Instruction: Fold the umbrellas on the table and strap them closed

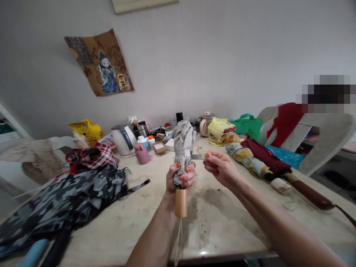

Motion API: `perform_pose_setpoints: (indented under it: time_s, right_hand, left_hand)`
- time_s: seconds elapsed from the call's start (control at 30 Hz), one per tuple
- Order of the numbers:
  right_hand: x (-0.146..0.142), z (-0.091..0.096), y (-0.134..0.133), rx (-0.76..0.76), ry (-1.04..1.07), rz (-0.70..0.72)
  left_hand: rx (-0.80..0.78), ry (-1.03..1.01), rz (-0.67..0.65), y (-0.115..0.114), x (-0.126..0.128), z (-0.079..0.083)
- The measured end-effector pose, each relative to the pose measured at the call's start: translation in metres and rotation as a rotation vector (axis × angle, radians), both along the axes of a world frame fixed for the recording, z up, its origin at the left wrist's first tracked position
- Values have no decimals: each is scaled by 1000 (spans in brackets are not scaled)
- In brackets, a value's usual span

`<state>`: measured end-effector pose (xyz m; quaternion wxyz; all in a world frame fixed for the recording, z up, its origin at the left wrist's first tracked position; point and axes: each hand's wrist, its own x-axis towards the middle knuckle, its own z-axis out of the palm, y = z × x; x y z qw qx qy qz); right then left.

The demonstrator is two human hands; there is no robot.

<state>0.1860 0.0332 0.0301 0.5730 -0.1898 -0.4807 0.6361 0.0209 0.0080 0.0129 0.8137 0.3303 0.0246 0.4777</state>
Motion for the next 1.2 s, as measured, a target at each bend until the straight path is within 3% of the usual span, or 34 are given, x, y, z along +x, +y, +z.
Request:
perform_pose_setpoints:
  time_s: [0.17,0.33,0.5,0.67,1.0,1.2]
  right_hand:
    - [1,1,-10,167,-78,-43]
    - [7,-3,-10,326,-257,-100]
    - [12,4,-14,513,-533,-286]
    - [13,10,-19,563,-648,-354]
    - [13,7,-18,546,-658,-346]
    - [12,5,-16,598,-808,-409]
  left_hand:
    - [118,207,-36,3,6,-1]
    - [187,286,108,0,10,-1]
    - [208,366,221,-2,13,-2]
    - [201,374,244,-2,15,-4]
    - [187,395,250,0,14,-5]
    - [137,447,237,2,16,-5]
